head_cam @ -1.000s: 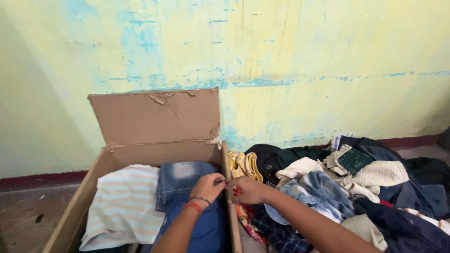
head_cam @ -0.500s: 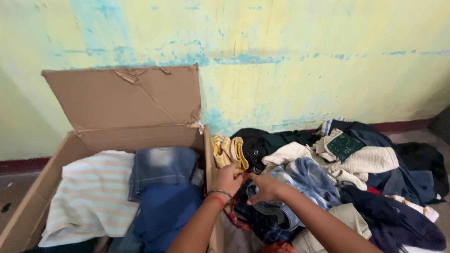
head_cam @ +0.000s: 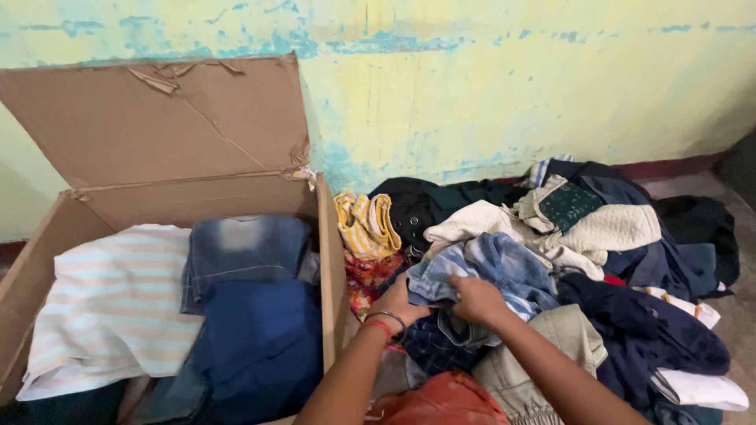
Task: The person picks up several garments from a pile, including jeans, a patterned top, a dark vest, and a blue t-shirt, and places them into a cardboard box.
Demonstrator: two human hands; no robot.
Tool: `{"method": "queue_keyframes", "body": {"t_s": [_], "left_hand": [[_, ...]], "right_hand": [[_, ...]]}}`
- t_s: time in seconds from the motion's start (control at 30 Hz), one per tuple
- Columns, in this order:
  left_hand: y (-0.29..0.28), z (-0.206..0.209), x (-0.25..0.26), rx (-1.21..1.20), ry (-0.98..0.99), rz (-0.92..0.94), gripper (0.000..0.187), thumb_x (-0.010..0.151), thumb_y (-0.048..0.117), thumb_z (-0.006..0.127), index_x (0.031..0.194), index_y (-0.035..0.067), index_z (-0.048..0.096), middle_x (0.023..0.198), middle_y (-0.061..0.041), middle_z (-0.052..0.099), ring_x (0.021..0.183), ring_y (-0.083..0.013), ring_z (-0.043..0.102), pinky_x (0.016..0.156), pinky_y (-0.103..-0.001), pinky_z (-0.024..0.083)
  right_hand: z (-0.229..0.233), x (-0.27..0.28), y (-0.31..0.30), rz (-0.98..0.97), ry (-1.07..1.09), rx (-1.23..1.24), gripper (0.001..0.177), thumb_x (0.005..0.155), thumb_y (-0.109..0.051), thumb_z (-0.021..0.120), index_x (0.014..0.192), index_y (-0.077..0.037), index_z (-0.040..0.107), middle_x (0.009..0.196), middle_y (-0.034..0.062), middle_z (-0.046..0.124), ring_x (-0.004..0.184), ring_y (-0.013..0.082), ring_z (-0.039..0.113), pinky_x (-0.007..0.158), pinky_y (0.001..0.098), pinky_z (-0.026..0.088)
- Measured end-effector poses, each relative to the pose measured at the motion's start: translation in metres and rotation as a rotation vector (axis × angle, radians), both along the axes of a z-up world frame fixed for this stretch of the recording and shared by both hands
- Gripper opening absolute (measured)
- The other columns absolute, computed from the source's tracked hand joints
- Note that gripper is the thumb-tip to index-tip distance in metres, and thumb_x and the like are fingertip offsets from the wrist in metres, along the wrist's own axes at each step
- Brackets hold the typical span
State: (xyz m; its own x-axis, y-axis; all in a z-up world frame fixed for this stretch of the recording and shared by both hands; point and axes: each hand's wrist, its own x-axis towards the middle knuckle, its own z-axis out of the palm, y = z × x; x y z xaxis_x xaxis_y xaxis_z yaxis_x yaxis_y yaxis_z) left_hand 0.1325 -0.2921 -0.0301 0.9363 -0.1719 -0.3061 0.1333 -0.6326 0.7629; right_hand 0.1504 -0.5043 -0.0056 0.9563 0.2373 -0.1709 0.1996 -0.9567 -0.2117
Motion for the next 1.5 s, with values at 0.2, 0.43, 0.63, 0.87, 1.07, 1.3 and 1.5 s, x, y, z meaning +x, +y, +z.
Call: {"method": "queue_keyframes", "body": {"t_s": [0.2,0.43,0.63,0.87,1.07,1.3,1.5], "left_hand": [[0.005,0.010,-0.011,-0.262,-0.149,-0.074,0.153,0.054,0.049,0.098,0.160,-0.002,-0.001,0.164,-0.026,0.026,0.153,-0.0309,0.029,0.122,-0.037,0.027],[-0.018,0.044,-0.018,-0.515,-0.408,0.030,0.153,0.052,0.037,0.101,0.158,-0.001,-0.002,0.156,-0.022,0.035,0.145,-0.0310,0.038,0.118,-0.038,0.032],[0.002,0.065,0.010,-0.705,-0.632,0.182,0.092,0.062,0.011,0.088,0.142,0.002,0.045,0.125,-0.014,0.067,0.113,-0.0231,0.066,0.097,-0.035,0.053],[0.037,0.056,0.040,-0.686,-0.656,0.433,0.030,0.065,-0.003,0.074,0.094,0.001,0.074,0.081,-0.005,0.074,0.074,-0.0157,0.069,0.068,-0.031,0.054],[0.041,0.057,0.059,-0.743,-0.753,0.554,0.023,0.070,-0.005,0.060,0.086,0.001,0.075,0.078,-0.005,0.074,0.073,-0.0144,0.068,0.069,-0.031,0.054],[0.053,0.099,0.073,-0.652,-0.815,0.765,0.017,0.073,-0.002,0.058,0.086,-0.004,0.069,0.075,-0.007,0.071,0.068,-0.0157,0.065,0.067,-0.032,0.052],[0.072,0.099,0.057,-0.731,-0.842,0.766,0.009,0.073,-0.003,0.061,0.077,-0.004,0.068,0.069,-0.004,0.065,0.062,-0.0126,0.056,0.057,-0.033,0.047]], "right_hand": [[0.019,0.021,-0.004,-0.045,-0.174,0.413,0.046,0.069,-0.021,0.076,0.113,-0.011,0.073,0.098,0.0170,0.073,0.093,0.0352,0.070,0.083,0.0436,0.055],[0.089,0.024,0.049,-0.022,-0.050,1.093,0.028,0.079,-0.001,0.067,0.106,0.001,0.070,0.089,0.0074,0.073,0.079,0.0133,0.069,0.072,0.0274,0.055],[0.140,0.010,0.083,0.165,-0.013,1.192,0.037,0.078,-0.001,0.072,0.115,0.002,0.066,0.096,0.0045,0.072,0.086,0.0103,0.067,0.077,0.0261,0.055],[0.179,-0.010,0.077,0.190,0.069,1.051,0.086,0.074,-0.021,0.087,0.148,-0.005,0.048,0.116,0.0091,0.066,0.109,0.0193,0.061,0.094,0.0335,0.050],[0.165,-0.019,0.043,0.423,-0.064,0.773,0.124,0.058,-0.030,0.100,0.155,0.001,0.028,0.141,0.0207,0.049,0.134,0.0333,0.046,0.112,0.0419,0.034],[0.119,-0.029,0.018,0.227,-0.084,0.192,0.119,0.054,-0.039,0.098,0.146,0.004,0.036,0.131,0.0294,0.060,0.124,0.0399,0.058,0.105,0.0411,0.045],[0.107,-0.034,0.019,-0.070,-0.185,0.164,0.055,0.077,-0.029,0.075,0.131,-0.020,0.064,0.119,0.0141,0.071,0.114,0.0336,0.066,0.096,0.0458,0.050]]}}
